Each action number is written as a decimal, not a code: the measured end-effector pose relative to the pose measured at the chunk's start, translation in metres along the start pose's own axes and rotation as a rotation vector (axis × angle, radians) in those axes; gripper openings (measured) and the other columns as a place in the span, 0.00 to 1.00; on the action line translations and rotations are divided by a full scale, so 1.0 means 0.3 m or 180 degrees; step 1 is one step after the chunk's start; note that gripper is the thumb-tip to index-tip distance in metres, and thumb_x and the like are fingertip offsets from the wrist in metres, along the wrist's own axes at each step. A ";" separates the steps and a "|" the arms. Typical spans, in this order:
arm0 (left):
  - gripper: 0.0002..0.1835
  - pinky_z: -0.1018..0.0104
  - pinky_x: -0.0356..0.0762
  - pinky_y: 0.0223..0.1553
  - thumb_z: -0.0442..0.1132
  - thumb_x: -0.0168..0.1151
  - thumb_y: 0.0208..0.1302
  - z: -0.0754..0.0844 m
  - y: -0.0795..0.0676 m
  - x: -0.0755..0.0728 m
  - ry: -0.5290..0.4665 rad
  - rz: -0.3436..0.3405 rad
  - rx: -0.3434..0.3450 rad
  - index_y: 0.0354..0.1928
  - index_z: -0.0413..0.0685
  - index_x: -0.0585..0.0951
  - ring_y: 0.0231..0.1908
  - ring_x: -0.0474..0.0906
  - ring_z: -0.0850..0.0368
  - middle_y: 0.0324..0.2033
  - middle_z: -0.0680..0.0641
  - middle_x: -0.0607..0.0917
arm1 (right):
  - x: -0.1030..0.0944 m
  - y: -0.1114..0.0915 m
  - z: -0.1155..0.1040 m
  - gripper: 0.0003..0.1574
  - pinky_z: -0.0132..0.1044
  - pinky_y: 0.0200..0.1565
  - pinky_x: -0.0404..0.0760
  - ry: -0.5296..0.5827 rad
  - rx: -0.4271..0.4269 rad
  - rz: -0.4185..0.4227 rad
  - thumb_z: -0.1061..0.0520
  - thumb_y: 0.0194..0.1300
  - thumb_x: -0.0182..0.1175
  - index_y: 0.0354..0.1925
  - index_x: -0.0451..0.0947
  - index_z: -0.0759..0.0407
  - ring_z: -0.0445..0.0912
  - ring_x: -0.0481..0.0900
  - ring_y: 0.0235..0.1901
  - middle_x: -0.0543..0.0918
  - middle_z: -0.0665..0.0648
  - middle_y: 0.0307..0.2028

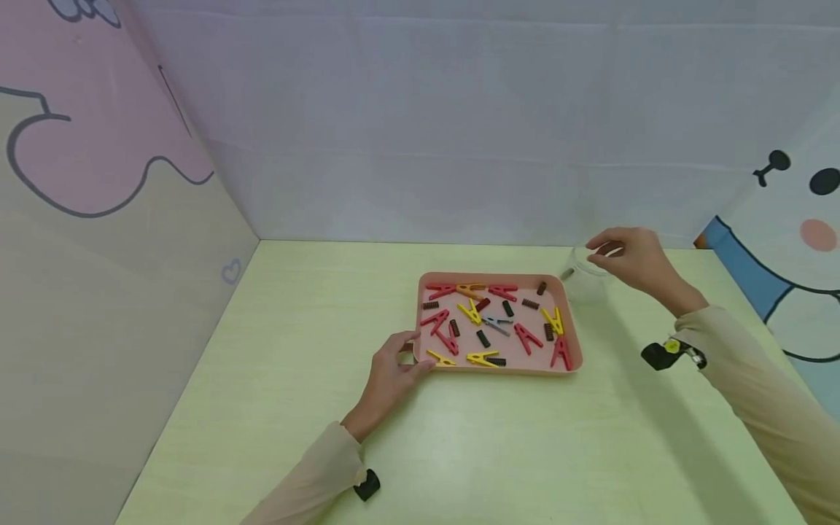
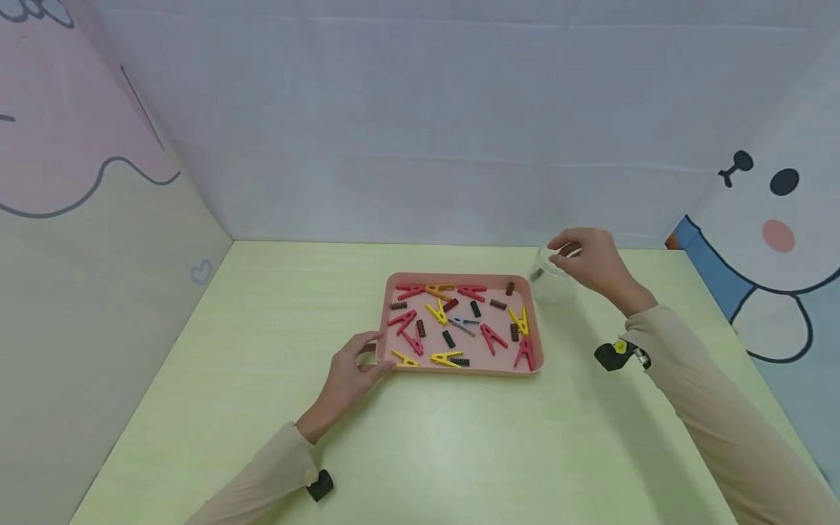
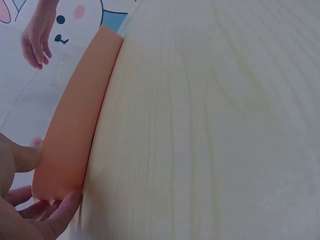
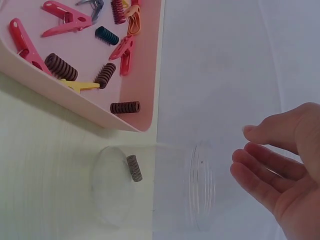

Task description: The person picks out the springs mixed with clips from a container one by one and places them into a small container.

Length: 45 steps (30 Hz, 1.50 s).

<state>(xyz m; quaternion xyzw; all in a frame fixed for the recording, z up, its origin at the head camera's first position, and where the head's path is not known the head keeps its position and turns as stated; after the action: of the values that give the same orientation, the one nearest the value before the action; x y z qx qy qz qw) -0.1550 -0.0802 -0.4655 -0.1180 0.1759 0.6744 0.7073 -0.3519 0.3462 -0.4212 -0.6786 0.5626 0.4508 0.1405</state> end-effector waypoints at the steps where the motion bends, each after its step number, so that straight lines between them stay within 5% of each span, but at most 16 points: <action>1: 0.30 0.68 0.80 0.40 0.37 0.70 0.55 -0.001 0.000 0.000 0.0000 -0.0002 -0.0022 0.60 0.40 0.72 0.51 0.74 0.50 0.55 0.44 0.74 | -0.003 0.000 -0.020 0.15 0.41 0.34 0.78 0.0001 0.0031 -0.0033 0.48 0.60 0.65 0.45 0.82 0.50 0.42 0.78 0.38 0.80 0.53 0.44; 7: 0.30 0.69 0.79 0.40 0.37 0.70 0.55 -0.002 0.001 -0.001 0.0029 -0.0002 -0.0013 0.60 0.40 0.72 0.51 0.74 0.50 0.55 0.45 0.74 | -0.071 -0.029 -0.354 0.13 0.47 0.38 0.79 -0.0117 0.0008 -0.0103 0.59 0.62 0.63 0.43 0.81 0.67 0.58 0.79 0.37 0.81 0.66 0.41; 11: 0.30 0.68 0.80 0.40 0.37 0.70 0.54 0.000 0.002 -0.002 0.0031 0.0009 0.0009 0.60 0.40 0.72 0.51 0.75 0.51 0.55 0.45 0.75 | -0.084 -0.035 -0.454 0.11 0.45 0.38 0.80 -0.0247 0.0113 -0.0121 0.64 0.60 0.63 0.42 0.81 0.69 0.58 0.80 0.37 0.81 0.67 0.40; 45: 0.31 0.67 0.80 0.40 0.38 0.70 0.55 -0.001 -0.004 0.001 0.0092 -0.0016 -0.0075 0.60 0.40 0.71 0.52 0.74 0.50 0.56 0.46 0.74 | 0.008 -0.034 -0.501 0.06 0.48 0.35 0.81 -0.0180 -0.0052 -0.0280 0.68 0.57 0.63 0.36 0.82 0.68 0.56 0.81 0.33 0.83 0.66 0.37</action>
<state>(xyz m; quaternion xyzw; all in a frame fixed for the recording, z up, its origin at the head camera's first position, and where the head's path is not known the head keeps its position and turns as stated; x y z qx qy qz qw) -0.1540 -0.0802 -0.4660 -0.1365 0.1779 0.6729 0.7049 -0.2746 0.2431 -0.3428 -0.6908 0.5243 0.4678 0.1705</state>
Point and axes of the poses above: each hand's wrist, its own y-axis towards the middle knuckle, its own x-axis out of the palm, z = x × y, the point moved 5 cm from there along y, towards the middle knuckle
